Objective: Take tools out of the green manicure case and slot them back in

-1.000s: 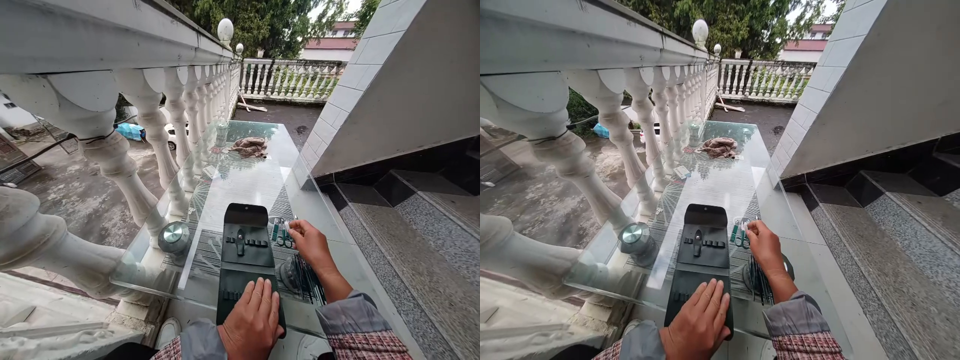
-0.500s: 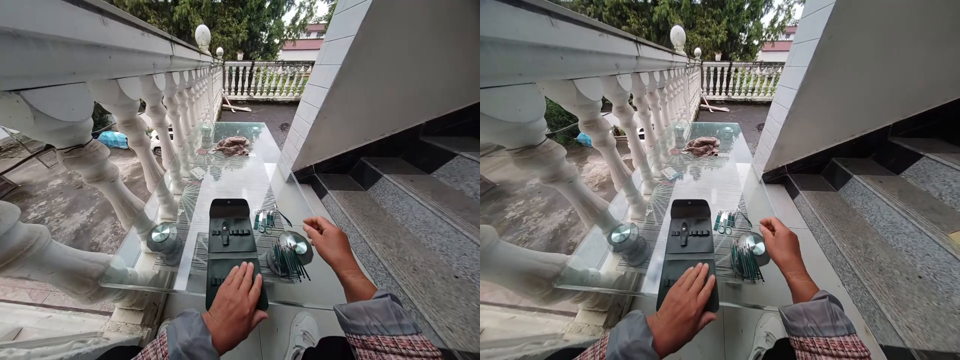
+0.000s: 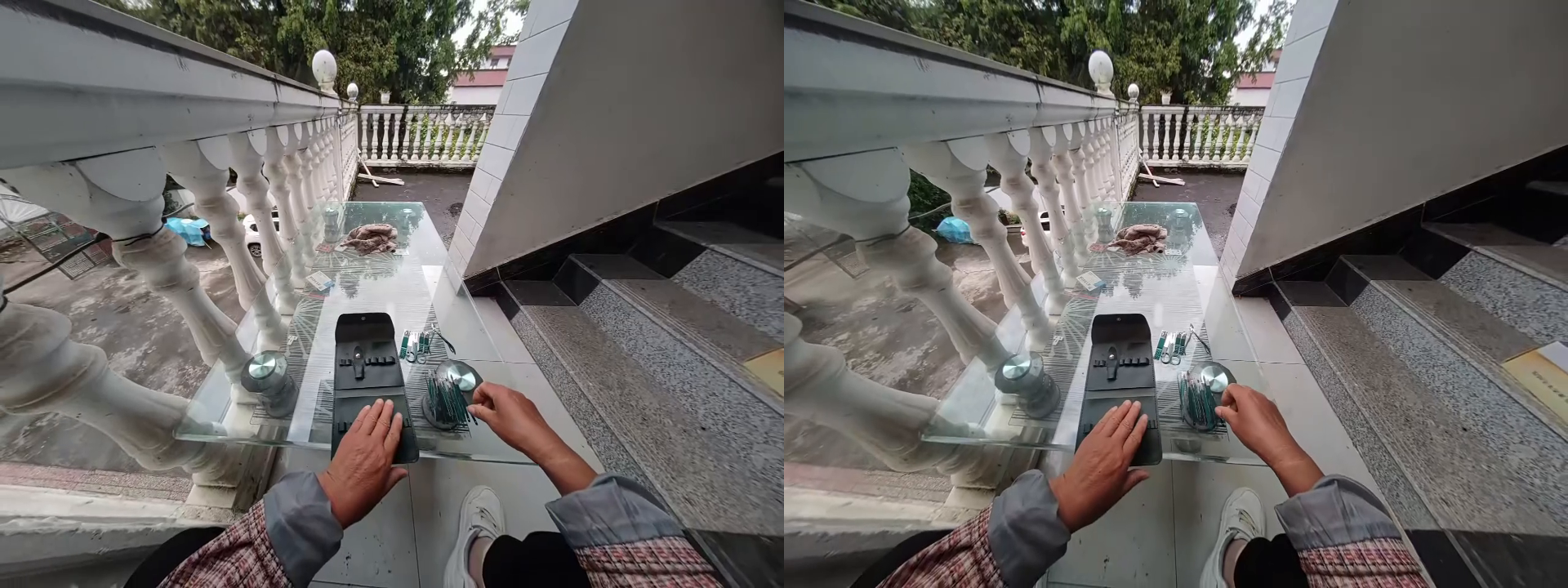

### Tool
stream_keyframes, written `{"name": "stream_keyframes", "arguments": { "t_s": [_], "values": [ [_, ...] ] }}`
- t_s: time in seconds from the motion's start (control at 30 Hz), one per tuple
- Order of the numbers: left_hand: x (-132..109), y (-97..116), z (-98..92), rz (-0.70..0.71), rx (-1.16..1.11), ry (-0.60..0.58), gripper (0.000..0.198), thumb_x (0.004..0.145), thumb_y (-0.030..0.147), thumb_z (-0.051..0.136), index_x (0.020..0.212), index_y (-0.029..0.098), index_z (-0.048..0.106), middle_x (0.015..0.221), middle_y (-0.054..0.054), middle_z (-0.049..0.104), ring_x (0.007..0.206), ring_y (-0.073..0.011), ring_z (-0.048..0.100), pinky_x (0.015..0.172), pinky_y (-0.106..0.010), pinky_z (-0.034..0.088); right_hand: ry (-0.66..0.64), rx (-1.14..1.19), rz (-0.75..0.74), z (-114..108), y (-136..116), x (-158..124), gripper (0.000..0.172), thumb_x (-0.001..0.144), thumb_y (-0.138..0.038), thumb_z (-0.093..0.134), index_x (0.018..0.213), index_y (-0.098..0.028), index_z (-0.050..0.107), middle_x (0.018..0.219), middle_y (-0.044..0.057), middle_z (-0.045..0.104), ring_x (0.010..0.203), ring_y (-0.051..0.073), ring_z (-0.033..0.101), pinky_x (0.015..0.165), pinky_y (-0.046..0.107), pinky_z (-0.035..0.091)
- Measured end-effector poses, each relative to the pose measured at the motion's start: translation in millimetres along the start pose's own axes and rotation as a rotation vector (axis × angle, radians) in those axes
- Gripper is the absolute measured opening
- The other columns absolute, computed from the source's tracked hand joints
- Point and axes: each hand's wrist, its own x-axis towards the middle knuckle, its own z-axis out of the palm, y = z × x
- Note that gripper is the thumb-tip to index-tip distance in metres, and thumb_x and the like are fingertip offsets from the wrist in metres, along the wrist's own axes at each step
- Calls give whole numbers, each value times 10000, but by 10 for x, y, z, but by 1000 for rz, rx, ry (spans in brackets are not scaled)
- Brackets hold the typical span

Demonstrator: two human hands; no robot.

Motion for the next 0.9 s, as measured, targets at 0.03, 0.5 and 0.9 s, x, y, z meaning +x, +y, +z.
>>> {"name": "stream_keyframes", "arguments": {
  "t_s": [0.03,0.5,0.9],
  "values": [
    [-13,-3,-8,-11,6,-11,704,827,538,552,1337,86,376,1405,-173,348,1301,-319,324,1063,-423,285,-5,-18,-6,17,4,-1,96,744,-309,535,725,-217,551,781,10,628,712,152,538,579,233,297],
    [-146,-27,-3,-103,88,-45,715,803,495,607,1339,79,380,1390,-201,359,1290,-318,345,1041,-426,307,-4,-193,-8,43,-34,68,203,744,-103,448,657,-186,611,756,69,655,751,187,586,571,254,255],
    [-407,19,-57,-280,77,0,705,760,449,676,1301,84,411,1359,-203,405,1269,-298,384,1032,-399,337,8,-235,-36,59,-112,-20,221,751,-126,433,692,-186,637,833,114,680,795,229,624,587,267,320]
  ]
}}
